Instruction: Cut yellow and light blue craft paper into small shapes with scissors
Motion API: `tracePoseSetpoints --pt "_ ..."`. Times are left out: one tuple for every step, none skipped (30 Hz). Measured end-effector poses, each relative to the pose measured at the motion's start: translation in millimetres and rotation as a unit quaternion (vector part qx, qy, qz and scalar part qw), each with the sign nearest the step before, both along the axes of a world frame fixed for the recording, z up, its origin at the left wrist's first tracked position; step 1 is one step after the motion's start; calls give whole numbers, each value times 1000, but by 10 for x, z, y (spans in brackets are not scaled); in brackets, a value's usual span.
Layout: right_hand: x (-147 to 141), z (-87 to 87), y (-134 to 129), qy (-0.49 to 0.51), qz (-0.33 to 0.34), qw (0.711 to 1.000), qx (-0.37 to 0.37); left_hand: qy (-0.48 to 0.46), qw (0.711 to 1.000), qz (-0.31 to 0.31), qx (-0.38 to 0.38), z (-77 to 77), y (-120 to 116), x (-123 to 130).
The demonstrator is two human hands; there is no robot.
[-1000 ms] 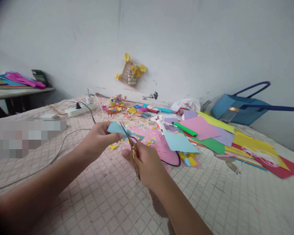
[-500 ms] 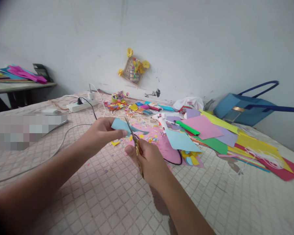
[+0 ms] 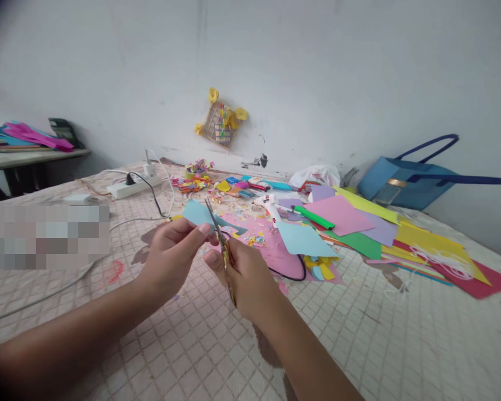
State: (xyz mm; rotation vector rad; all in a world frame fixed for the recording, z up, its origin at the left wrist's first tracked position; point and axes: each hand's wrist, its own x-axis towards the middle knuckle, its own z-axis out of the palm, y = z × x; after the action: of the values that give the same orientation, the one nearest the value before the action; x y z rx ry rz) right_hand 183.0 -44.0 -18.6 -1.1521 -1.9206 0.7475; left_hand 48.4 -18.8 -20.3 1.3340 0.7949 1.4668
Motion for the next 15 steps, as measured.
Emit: tracePoseSetpoints --pt "1 -1 1 -2 -2 1000 -1 -1 1000 2 0 -3 -2 1" --pt "3 -2 2 -5 -4 1000 -3 0 1000 5 -1 0 -5 1" --pt "5 -3 3 -10 -8 1000 -5 6 1000 9 -4 8 -9 -1" --pt "8 -3 2 -15 -13 1000 -3 15 1000 15 -6 19 -15 -4" --pt "11 -4 1 -19 -18 1000 0 29 999 22 -8 33 -21 -7" --pt "13 -5 1 -24 -21 1000 3 45 999 29 -10 48 -28 -11" --pt "15 -6 0 -26 -21 999 6 60 997 35 -11 63 -34 -15" --pt "16 -8 1 -27 -20 999 7 75 996 39 -11 77 -39 -20" --pt "18 -12 2 -28 -21 999 9 89 995 42 -9 89 -41 -26" --pt "19 -17 5 -30 -21 999 9 101 994 43 -7 99 -40 -33" --pt "20 -24 10 -33 -24 999 10 113 993 45 -2 106 -37 -41" --pt "22 -32 15 -37 -28 999 10 125 991 47 5 112 -31 -49" --pt "24 -41 20 -42 -32 999 12 138 989 51 13 116 -23 -59" --pt "26 -49 26 -48 -36 998 13 151 987 56 22 119 -14 -68" --pt "28 -56 31 -53 -39 998 15 163 984 61 30 122 -6 -77"
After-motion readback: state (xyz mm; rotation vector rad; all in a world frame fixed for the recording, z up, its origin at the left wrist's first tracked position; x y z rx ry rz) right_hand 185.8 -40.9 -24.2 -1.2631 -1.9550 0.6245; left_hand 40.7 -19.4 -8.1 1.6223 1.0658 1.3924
